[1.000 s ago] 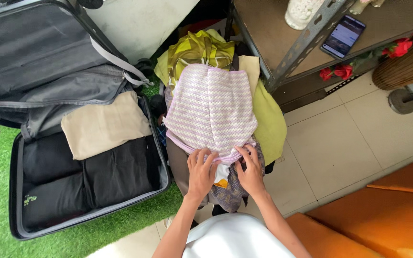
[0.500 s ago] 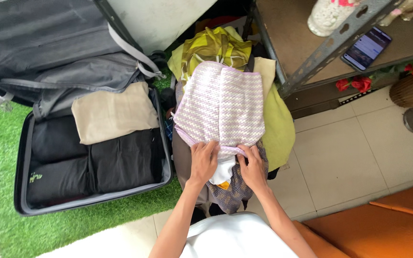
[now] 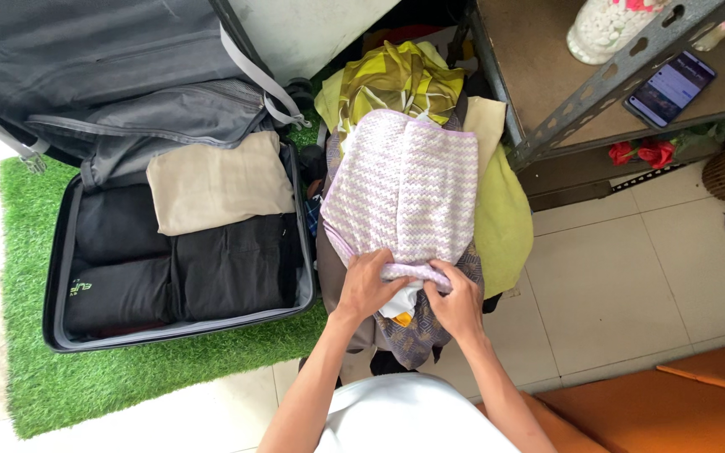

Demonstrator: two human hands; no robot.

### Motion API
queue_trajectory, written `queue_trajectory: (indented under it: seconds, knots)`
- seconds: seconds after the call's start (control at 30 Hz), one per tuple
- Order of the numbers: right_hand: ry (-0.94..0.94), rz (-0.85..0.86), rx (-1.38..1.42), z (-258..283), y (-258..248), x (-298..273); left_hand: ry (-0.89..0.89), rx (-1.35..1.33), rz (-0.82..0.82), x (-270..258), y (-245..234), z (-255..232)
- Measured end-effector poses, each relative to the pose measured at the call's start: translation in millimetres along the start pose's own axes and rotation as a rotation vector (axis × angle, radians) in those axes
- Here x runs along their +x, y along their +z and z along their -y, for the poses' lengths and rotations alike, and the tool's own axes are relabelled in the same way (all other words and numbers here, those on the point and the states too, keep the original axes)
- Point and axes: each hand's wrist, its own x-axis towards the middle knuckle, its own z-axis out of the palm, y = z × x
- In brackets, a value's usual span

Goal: The person packs a suitcase by folding and arranging a pair of shorts, a small patterned pouch, and a graphic t-shirt by hand into the luggage compartment.

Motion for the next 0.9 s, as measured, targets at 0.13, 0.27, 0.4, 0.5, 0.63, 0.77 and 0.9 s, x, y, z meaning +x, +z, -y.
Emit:
queue_trajectory:
  seconds: [0.13,0.27,0.4,0.5,0.63,0.77,0.9]
  knots:
    - [0.013,-0.071,0.078,17.1,4.8,-21.4,0.071,-0.029,0.003,-13.2,-7.5,12.5]
    - [-0.080,-0.207,0.121,36.5,17.9,-34.8,-0.012,-0.090,0.058,-28.0,-22.4,21.2]
    - [-0.207,-0.281,0.131,60.3,34.7,-29.6,-0.178,-0.219,0.174,-42.2,-43.2,27.3]
    - [-0.242,-0.315,0.106,80.3,52.6,-22.9,-0.257,-0.360,0.273,-52.9,-55.4,36.6]
    - [-0.285,-0.335,0.095,107.2,81.4,-13.8,-0.381,-0.557,0.326,-72.8,-61.0,62.0]
    - [-0.335,-0.326,0.147,138.5,125.8,-3.0,-0.355,-1.067,0.233,-91.2,-66.7,100.4]
    - [-0.376,-0.170,0.152,182.3,168.4,-1.3,-0.508,-1.426,0.211,-115.0,-101.9,135.9]
